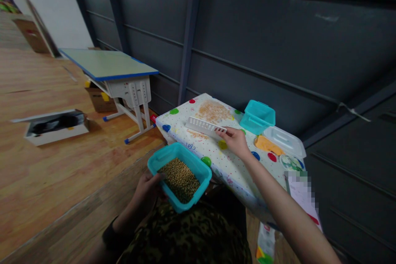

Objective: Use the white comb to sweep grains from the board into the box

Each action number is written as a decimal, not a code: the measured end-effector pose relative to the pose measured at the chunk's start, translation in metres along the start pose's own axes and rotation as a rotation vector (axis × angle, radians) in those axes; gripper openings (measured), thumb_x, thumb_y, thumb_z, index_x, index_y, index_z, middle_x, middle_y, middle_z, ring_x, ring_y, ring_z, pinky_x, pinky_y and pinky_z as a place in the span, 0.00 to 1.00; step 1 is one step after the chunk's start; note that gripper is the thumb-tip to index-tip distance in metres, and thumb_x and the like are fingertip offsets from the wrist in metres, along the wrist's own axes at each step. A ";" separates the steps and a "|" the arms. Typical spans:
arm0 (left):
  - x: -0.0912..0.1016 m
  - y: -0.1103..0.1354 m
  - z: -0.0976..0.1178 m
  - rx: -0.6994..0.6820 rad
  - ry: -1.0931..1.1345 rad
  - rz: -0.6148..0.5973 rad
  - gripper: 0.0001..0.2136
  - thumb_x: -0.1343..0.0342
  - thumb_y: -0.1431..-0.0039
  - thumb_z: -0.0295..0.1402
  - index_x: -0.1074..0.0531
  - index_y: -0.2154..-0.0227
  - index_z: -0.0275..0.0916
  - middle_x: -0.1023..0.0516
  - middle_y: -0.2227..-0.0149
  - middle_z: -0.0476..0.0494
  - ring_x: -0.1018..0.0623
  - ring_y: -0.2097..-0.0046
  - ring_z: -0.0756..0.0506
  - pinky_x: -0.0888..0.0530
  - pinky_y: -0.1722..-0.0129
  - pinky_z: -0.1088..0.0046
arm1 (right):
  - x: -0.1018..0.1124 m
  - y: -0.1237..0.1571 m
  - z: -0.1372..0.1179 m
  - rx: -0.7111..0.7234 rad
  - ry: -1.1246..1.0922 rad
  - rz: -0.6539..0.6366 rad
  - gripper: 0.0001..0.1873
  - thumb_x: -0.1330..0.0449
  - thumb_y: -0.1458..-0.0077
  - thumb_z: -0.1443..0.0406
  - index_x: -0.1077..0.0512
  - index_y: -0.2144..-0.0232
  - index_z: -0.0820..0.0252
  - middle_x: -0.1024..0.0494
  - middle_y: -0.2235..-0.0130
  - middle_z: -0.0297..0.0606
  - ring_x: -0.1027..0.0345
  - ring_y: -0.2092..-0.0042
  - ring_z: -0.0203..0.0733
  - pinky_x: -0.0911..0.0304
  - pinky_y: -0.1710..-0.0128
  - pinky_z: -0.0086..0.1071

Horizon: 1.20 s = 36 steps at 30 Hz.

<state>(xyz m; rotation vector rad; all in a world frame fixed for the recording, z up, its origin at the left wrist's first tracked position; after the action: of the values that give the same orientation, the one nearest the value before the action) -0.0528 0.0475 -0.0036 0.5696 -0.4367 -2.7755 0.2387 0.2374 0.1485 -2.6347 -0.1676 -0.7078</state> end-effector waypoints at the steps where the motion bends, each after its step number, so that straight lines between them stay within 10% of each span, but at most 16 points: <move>1: -0.001 0.001 0.001 0.002 -0.001 -0.006 0.23 0.20 0.60 0.51 0.26 0.90 0.44 0.27 0.89 0.44 0.28 0.86 0.46 0.29 0.86 0.69 | 0.000 -0.001 -0.001 0.000 0.001 0.007 0.19 0.30 0.42 0.48 0.10 0.67 0.56 0.14 0.69 0.36 0.24 0.66 0.47 0.34 0.64 0.35; 11: 0.000 0.001 0.001 0.008 -0.047 -0.014 0.25 0.20 0.59 0.53 0.26 0.91 0.45 0.27 0.89 0.43 0.28 0.86 0.45 0.29 0.86 0.69 | 0.005 0.006 -0.015 -0.025 -0.043 -0.002 0.26 0.27 0.46 0.41 0.14 0.72 0.58 0.22 0.74 0.35 0.34 0.70 0.42 0.41 0.70 0.33; 20: 0.004 0.004 0.001 0.034 -0.048 -0.085 0.21 0.21 0.50 0.47 0.22 0.87 0.43 0.22 0.85 0.42 0.24 0.82 0.45 0.24 0.81 0.69 | -0.022 0.009 0.002 -0.362 -0.330 -0.026 0.23 0.20 0.56 0.46 0.17 0.71 0.58 0.17 0.73 0.38 0.27 0.72 0.42 0.32 0.73 0.33; 36: 0.003 -0.002 -0.007 0.020 -0.037 -0.094 0.23 0.23 0.53 0.50 0.25 0.87 0.44 0.26 0.87 0.45 0.27 0.85 0.46 0.28 0.84 0.69 | 0.052 0.029 0.034 -0.613 -0.404 0.177 0.13 0.16 0.54 0.65 0.15 0.68 0.59 0.09 0.67 0.43 0.17 0.71 0.47 0.24 0.73 0.33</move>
<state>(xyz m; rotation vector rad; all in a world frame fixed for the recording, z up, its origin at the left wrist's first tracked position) -0.0533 0.0468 -0.0113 0.5579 -0.4577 -2.8783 0.3054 0.2257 0.1378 -3.2994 0.2041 -0.1660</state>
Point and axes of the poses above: each hand's wrist, its own y-axis away from the middle knuckle, its own x-axis out of the back of the hand, z = x × y, the point moved 5 cm from there along -y, towards the middle knuckle
